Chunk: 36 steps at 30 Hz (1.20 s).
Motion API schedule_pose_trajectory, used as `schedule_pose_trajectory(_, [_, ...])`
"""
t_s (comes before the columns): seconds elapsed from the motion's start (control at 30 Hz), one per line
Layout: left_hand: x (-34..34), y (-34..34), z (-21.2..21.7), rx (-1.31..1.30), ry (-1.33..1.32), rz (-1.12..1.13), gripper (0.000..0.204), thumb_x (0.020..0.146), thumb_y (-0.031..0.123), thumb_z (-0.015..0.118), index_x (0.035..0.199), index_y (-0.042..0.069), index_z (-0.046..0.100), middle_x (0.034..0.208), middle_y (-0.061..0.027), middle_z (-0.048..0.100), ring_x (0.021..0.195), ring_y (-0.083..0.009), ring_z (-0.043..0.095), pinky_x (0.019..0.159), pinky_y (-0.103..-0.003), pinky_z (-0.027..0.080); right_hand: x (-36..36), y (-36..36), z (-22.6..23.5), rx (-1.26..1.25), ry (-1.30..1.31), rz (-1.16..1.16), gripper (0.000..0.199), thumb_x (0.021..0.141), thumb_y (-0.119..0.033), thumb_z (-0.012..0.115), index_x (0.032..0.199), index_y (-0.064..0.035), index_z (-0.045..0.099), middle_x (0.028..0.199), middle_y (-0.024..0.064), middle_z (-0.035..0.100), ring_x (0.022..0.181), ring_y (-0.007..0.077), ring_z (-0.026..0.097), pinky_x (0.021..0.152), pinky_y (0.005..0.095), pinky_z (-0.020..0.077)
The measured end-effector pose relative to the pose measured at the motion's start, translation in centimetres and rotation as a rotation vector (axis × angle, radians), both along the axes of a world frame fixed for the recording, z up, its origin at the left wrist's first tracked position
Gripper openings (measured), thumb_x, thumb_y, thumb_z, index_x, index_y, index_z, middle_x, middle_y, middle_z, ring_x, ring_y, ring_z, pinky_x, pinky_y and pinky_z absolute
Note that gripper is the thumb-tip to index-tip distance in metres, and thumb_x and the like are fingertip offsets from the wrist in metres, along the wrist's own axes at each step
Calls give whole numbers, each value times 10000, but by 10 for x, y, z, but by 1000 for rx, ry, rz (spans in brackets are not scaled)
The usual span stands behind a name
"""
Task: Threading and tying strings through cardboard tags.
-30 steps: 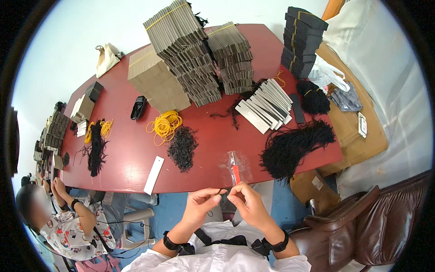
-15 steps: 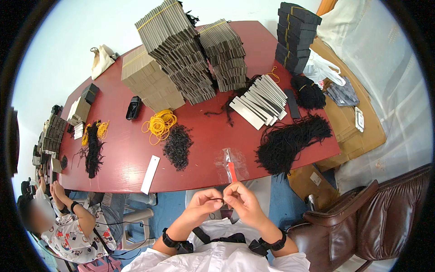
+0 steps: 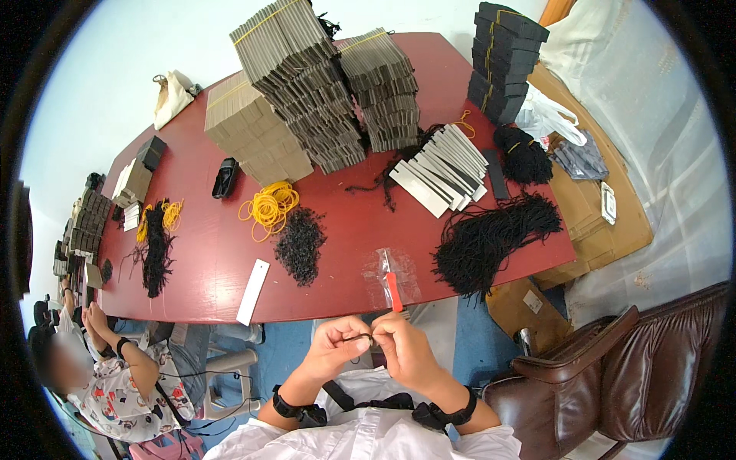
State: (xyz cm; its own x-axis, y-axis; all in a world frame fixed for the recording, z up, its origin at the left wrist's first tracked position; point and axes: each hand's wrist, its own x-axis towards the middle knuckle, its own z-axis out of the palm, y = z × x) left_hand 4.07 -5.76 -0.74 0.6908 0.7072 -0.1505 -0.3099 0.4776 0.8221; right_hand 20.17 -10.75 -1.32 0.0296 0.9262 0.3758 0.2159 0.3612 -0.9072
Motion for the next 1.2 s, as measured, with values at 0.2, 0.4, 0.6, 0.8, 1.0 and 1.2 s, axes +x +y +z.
schedule_pose_trajectory(0.2, [-1, 2, -4, 138, 45, 41, 120, 919, 96, 603, 993, 2, 590, 799, 30, 575, 684, -19, 488, 594, -189, 405, 4, 0, 16, 163, -370, -103, 166, 835, 0, 608, 972, 8, 516, 888, 150, 632, 735, 299, 638, 605, 354, 509])
schedule_pose_trajectory(0.4, [6, -2, 1, 275, 161, 191, 96, 916, 50, 597, 994, -6, 593, 756, 38, 585, 649, 6, 479, 552, -173, 399, -1, -4, 20, 14, -180, -124, 170, 815, 13, 647, 977, 18, 597, 883, 160, 659, 690, 246, 663, 565, 304, 515])
schedule_pose_trajectory(0.6, [21, -10, 12, 361, 314, 378, 81, 873, 14, 641, 944, -9, 607, 655, 86, 466, 574, 18, 327, 493, -165, 239, -6, 1, 9, 66, -253, -253, 161, 821, 28, 638, 971, 16, 583, 835, 138, 649, 631, 235, 648, 529, 306, 497])
schedule_pose_trajectory(0.8, [21, -12, 13, 608, 533, 466, 101, 862, 15, 651, 948, -6, 603, 592, 71, 432, 538, 4, 315, 465, -178, 242, -8, 1, 9, 40, -333, -297, 111, 865, -10, 604, 957, 3, 544, 774, 117, 626, 602, 236, 626, 524, 318, 479])
schedule_pose_trajectory(1.0, [17, 0, 6, 981, 625, 498, 148, 821, -2, 675, 952, 33, 617, 565, 13, 415, 498, -24, 333, 448, -193, 275, 6, 0, 22, -268, -118, -92, 77, 918, -54, 539, 971, -4, 513, 752, 124, 611, 621, 250, 623, 557, 320, 472])
schedule_pose_trajectory(1.2, [7, -2, 14, 656, 555, 296, 103, 849, 7, 651, 946, 23, 620, 658, 25, 561, 542, -10, 414, 480, -185, 322, 14, 1, 26, -319, -162, 29, 83, 921, -59, 523, 976, -5, 494, 745, 134, 611, 646, 274, 628, 571, 340, 473])
